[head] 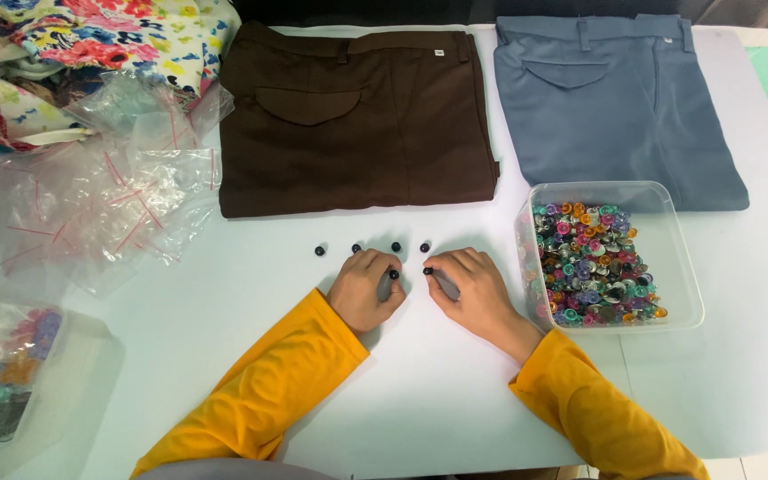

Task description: Sorting and bagging small buttons into plastic zip-lock bags

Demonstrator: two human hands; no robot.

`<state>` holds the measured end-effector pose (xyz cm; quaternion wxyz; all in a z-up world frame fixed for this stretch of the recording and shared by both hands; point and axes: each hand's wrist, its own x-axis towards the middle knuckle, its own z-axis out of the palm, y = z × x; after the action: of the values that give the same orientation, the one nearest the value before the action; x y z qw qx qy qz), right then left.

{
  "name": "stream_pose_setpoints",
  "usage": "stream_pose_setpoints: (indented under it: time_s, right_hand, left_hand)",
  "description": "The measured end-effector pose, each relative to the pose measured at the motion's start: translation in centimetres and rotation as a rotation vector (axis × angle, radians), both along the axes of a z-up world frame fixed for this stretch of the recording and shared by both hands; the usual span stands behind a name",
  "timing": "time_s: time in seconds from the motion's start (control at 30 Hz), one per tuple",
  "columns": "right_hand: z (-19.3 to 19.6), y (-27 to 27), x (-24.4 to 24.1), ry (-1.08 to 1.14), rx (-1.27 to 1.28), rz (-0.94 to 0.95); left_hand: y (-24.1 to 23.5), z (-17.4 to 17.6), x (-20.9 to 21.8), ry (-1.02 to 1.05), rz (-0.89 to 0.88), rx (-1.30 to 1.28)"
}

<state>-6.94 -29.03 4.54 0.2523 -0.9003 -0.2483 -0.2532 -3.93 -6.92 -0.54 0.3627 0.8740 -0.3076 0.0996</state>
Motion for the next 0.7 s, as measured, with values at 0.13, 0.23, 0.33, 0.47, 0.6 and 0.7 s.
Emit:
stream_pose_setpoints:
  time_s: [0.13, 0.23, 0.33, 0.47, 0.6, 0.7]
  right_hand:
    - [0.4, 0.0, -0.3, 0.012, 0.005, -0.002]
    - [1.1, 0.1, -0.6, 0.004, 0.010, -0.015]
    - [1.7, 0.1, -1.3, -0.039, 0.013, -0.023]
    - [2.6, 0.2, -3.1, -0.325, 0.020, -0.031]
    - [5.6, -1.4, -6.4, -0.765, -0.132, -0.073]
    - [8.6, -5.5, -6.0, -0.802, -0.146, -0.148]
  left_hand:
    - [0.0, -0.1, 0.0, -0.032, -0.003, -0.024]
    - [-0.1, 0.5, -0.1, -0.072, 0.003, -0.044]
    - [-0.3, 2.0, -0.8, -0.116, -0.003, -0.096]
    - [-1.4, 3.1, -2.1, -0.379, -0.022, -0.188]
    - [-4.6, 3.1, -5.0, -0.561, -0.141, -0.356]
    - [-8.6, 6.0, -7.2, -0.528, -0.254, -0.436]
